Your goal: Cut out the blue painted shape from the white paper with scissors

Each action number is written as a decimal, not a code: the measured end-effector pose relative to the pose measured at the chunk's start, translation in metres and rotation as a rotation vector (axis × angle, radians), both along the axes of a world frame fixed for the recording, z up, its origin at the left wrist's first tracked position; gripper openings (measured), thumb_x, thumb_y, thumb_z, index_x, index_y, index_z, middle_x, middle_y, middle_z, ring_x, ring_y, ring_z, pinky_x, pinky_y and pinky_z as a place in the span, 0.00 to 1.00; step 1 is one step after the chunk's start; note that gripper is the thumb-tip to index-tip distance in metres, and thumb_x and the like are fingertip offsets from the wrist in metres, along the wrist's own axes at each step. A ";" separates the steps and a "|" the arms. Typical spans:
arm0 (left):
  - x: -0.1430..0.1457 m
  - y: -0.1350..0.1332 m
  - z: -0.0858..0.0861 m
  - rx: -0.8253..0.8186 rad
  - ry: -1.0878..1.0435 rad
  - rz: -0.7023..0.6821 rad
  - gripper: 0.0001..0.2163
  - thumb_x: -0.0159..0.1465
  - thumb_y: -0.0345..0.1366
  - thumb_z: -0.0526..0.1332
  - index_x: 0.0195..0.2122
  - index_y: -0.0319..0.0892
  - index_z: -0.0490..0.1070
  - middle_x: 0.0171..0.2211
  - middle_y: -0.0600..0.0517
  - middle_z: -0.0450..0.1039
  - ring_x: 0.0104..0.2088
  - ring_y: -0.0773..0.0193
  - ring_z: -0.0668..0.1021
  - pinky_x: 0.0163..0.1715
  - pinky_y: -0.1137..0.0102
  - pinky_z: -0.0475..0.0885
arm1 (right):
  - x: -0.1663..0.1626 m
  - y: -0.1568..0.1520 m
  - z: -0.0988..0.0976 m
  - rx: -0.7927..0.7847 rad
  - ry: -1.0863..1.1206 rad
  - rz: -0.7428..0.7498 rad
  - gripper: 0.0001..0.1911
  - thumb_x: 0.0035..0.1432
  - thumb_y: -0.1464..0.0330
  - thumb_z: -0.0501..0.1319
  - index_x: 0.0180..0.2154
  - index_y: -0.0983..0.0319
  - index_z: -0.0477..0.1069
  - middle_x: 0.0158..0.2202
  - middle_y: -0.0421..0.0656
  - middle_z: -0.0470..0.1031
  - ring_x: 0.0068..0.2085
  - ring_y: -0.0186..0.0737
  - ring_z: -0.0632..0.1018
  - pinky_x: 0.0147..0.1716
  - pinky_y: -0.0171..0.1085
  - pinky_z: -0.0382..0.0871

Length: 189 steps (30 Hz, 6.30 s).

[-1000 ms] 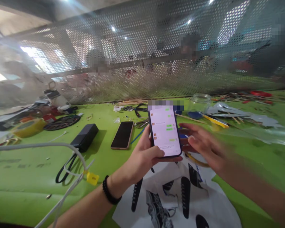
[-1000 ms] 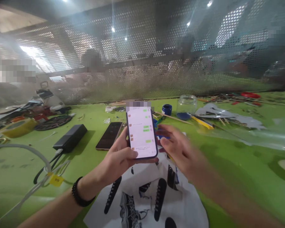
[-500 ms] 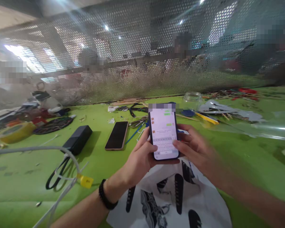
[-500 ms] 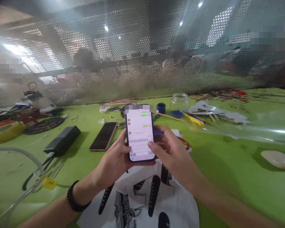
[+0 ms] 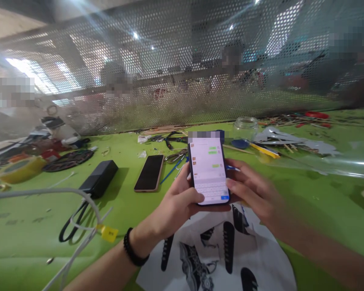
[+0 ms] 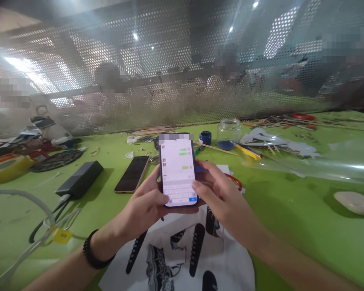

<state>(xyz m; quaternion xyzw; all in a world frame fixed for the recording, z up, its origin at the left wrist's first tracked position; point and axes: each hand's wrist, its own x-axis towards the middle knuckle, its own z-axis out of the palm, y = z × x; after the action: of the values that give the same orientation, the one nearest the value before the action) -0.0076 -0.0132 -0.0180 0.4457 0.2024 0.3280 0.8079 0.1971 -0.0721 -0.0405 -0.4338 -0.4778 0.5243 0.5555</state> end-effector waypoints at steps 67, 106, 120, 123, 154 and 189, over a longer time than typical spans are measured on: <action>0.001 0.001 -0.001 -0.044 -0.006 0.051 0.27 0.69 0.30 0.67 0.69 0.46 0.70 0.63 0.40 0.84 0.56 0.39 0.88 0.55 0.39 0.86 | 0.000 -0.003 0.007 -0.011 0.011 0.015 0.20 0.78 0.56 0.69 0.66 0.45 0.73 0.66 0.44 0.86 0.63 0.59 0.86 0.61 0.60 0.86; 0.009 -0.001 -0.002 -0.070 -0.012 0.111 0.22 0.72 0.32 0.66 0.66 0.44 0.73 0.62 0.40 0.83 0.58 0.39 0.85 0.54 0.40 0.87 | -0.005 0.003 -0.006 0.031 -0.123 -0.110 0.34 0.71 0.50 0.74 0.70 0.50 0.67 0.67 0.51 0.84 0.65 0.65 0.84 0.60 0.65 0.84; 0.009 -0.004 -0.001 -0.001 0.048 0.098 0.31 0.62 0.25 0.71 0.67 0.47 0.71 0.57 0.45 0.86 0.53 0.48 0.86 0.51 0.51 0.89 | -0.005 0.006 -0.013 0.076 -0.069 -0.117 0.25 0.74 0.51 0.72 0.66 0.47 0.72 0.62 0.47 0.88 0.59 0.59 0.88 0.51 0.54 0.90; 0.010 -0.004 0.000 -0.026 0.015 0.080 0.32 0.60 0.23 0.69 0.66 0.47 0.71 0.57 0.46 0.86 0.53 0.48 0.87 0.51 0.51 0.89 | -0.006 0.006 -0.013 0.054 -0.061 -0.165 0.29 0.70 0.50 0.76 0.64 0.48 0.71 0.60 0.48 0.89 0.56 0.60 0.89 0.46 0.53 0.92; 0.007 0.000 -0.008 -0.045 -0.037 0.077 0.21 0.72 0.31 0.64 0.66 0.46 0.71 0.59 0.43 0.86 0.52 0.47 0.89 0.49 0.49 0.90 | 0.002 0.003 -0.008 0.034 -0.074 -0.050 0.22 0.77 0.53 0.69 0.65 0.49 0.70 0.60 0.47 0.89 0.57 0.57 0.89 0.53 0.57 0.87; 0.010 0.007 -0.007 -0.017 0.125 0.198 0.29 0.83 0.53 0.51 0.65 0.36 0.81 0.51 0.34 0.90 0.40 0.46 0.91 0.35 0.57 0.90 | 0.008 0.001 -0.017 0.132 -0.406 -0.047 0.35 0.78 0.48 0.66 0.79 0.38 0.60 0.63 0.47 0.87 0.46 0.56 0.88 0.38 0.53 0.89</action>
<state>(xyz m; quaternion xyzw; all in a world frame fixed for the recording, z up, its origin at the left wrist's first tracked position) 0.0028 -0.0064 -0.0249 0.4362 0.2982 0.3761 0.7612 0.2049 -0.0709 -0.0576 -0.5042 -0.6030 0.3807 0.4871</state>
